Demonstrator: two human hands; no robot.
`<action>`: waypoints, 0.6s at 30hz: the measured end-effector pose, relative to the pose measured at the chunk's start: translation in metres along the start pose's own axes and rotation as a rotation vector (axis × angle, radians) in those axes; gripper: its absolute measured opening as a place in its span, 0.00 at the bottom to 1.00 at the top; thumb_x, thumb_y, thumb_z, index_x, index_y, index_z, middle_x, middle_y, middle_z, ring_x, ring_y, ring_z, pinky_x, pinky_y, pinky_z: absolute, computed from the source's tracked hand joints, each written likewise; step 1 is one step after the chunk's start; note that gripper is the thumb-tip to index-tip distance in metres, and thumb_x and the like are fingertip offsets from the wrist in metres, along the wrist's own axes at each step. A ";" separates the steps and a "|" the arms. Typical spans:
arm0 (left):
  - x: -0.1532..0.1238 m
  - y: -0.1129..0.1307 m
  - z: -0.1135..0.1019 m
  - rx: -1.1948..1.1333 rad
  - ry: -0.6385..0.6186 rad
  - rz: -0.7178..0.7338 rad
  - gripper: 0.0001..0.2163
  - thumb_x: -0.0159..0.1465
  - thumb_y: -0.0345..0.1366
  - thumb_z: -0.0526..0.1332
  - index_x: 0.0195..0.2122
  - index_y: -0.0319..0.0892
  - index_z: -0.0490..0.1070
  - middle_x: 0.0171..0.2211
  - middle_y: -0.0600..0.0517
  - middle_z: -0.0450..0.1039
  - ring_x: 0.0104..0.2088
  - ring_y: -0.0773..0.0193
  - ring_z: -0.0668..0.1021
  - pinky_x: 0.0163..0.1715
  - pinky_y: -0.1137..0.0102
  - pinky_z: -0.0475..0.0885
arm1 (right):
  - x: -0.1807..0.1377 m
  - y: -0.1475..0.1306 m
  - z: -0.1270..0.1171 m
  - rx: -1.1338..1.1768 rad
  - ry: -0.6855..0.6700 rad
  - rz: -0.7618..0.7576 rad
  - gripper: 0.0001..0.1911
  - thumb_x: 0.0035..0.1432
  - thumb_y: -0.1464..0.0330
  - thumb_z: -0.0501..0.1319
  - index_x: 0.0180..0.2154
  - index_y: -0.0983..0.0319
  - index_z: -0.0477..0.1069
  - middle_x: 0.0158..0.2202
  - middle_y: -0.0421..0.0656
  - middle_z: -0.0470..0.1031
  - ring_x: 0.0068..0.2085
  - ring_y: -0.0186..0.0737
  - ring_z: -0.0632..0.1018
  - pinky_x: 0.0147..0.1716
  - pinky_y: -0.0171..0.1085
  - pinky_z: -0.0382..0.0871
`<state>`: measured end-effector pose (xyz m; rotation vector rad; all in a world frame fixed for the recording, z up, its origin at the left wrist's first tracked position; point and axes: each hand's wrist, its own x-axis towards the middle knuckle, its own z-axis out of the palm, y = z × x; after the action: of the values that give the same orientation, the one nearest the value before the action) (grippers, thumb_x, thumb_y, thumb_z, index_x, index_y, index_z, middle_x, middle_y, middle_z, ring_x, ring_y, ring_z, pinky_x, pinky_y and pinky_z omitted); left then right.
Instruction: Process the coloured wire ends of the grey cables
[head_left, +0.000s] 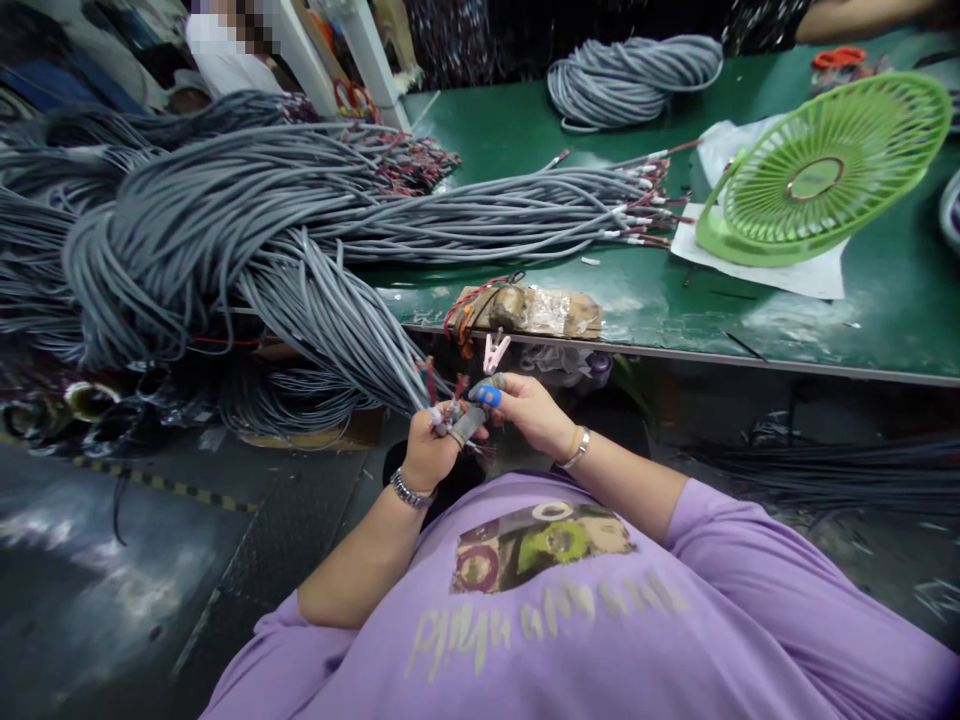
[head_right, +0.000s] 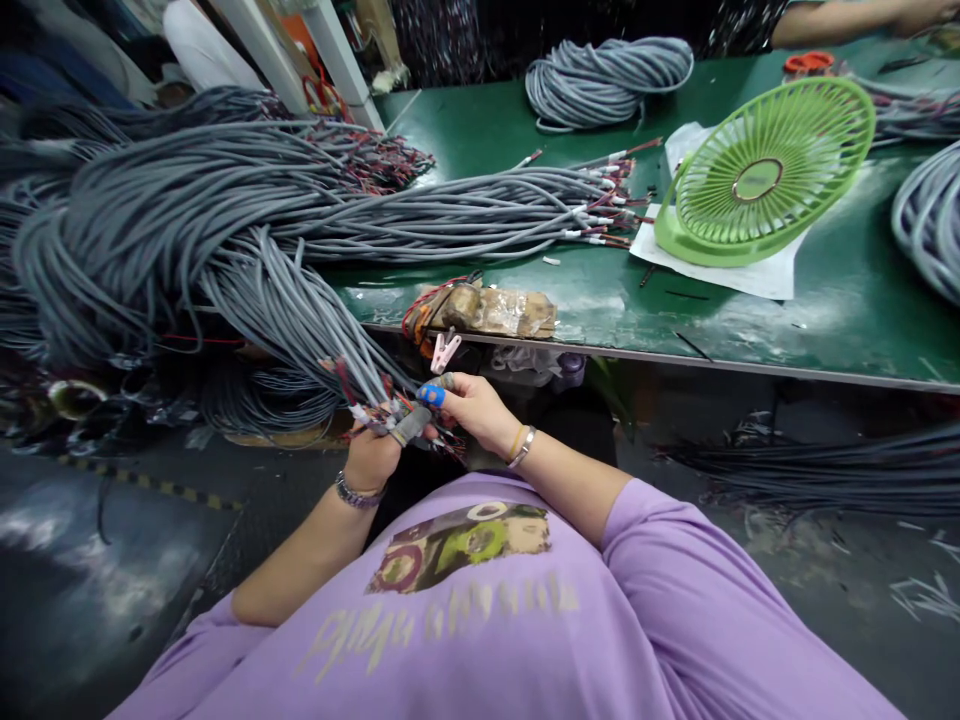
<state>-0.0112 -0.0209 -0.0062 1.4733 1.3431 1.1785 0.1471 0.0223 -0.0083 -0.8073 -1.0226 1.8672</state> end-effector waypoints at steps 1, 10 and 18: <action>0.000 -0.001 0.002 -0.036 0.046 -0.006 0.12 0.56 0.44 0.68 0.22 0.41 0.77 0.21 0.50 0.78 0.25 0.62 0.80 0.29 0.68 0.77 | -0.001 0.000 -0.001 0.022 -0.015 0.015 0.22 0.40 0.55 0.73 0.30 0.64 0.73 0.22 0.35 0.69 0.22 0.27 0.65 0.22 0.30 0.61; 0.000 0.000 0.004 -0.054 0.051 -0.019 0.10 0.56 0.41 0.69 0.23 0.41 0.78 0.23 0.50 0.79 0.28 0.61 0.81 0.34 0.67 0.79 | 0.002 0.000 -0.002 0.012 -0.051 0.005 0.22 0.40 0.57 0.74 0.30 0.64 0.70 0.22 0.36 0.70 0.23 0.28 0.68 0.22 0.30 0.59; 0.000 -0.013 0.009 -0.148 0.309 0.041 0.10 0.58 0.43 0.66 0.28 0.41 0.79 0.22 0.51 0.78 0.26 0.61 0.81 0.30 0.69 0.78 | 0.001 0.001 0.000 -0.007 0.026 0.005 0.20 0.41 0.57 0.72 0.27 0.64 0.68 0.23 0.35 0.68 0.22 0.26 0.64 0.21 0.30 0.58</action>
<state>-0.0060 -0.0190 -0.0211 1.2543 1.3977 1.5464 0.1463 0.0226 -0.0087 -0.8369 -1.0122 1.8532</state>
